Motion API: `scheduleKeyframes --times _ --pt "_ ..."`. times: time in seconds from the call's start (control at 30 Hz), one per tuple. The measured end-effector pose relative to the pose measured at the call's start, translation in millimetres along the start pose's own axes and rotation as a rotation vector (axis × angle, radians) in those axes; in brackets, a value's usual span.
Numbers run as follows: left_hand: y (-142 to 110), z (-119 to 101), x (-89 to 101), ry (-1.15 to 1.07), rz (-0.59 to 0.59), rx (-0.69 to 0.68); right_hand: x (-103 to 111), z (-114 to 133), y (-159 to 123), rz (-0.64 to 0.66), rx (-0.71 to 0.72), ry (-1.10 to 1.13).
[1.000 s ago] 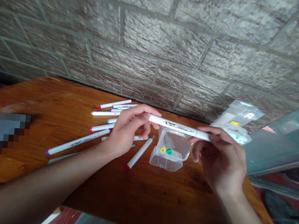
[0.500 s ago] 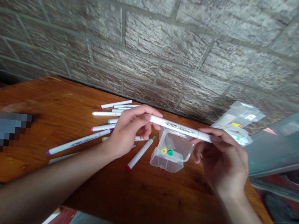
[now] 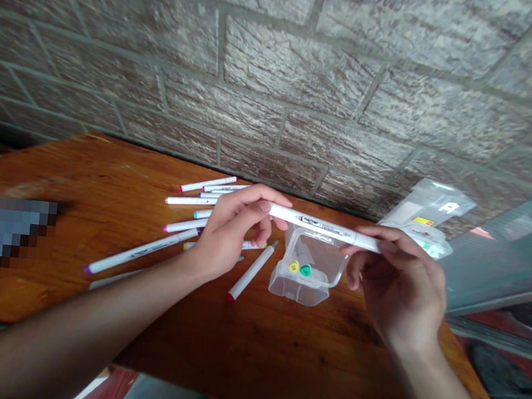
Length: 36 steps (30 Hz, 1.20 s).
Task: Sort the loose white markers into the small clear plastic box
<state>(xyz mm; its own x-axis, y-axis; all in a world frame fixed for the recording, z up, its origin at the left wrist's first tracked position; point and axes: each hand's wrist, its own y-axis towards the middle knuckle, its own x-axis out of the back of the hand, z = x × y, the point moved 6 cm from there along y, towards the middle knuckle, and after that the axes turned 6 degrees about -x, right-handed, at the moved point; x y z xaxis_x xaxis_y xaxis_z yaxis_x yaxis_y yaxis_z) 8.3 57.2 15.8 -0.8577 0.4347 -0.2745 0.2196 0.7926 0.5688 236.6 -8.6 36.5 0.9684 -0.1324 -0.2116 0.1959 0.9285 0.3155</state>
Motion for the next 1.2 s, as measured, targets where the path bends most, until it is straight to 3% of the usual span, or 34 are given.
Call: scheduleKeyframes --times 1.2 --pt "-0.2 0.2 -0.1 0.028 0.007 0.014 -1.6 1.7 -0.9 0.003 -0.012 -0.020"
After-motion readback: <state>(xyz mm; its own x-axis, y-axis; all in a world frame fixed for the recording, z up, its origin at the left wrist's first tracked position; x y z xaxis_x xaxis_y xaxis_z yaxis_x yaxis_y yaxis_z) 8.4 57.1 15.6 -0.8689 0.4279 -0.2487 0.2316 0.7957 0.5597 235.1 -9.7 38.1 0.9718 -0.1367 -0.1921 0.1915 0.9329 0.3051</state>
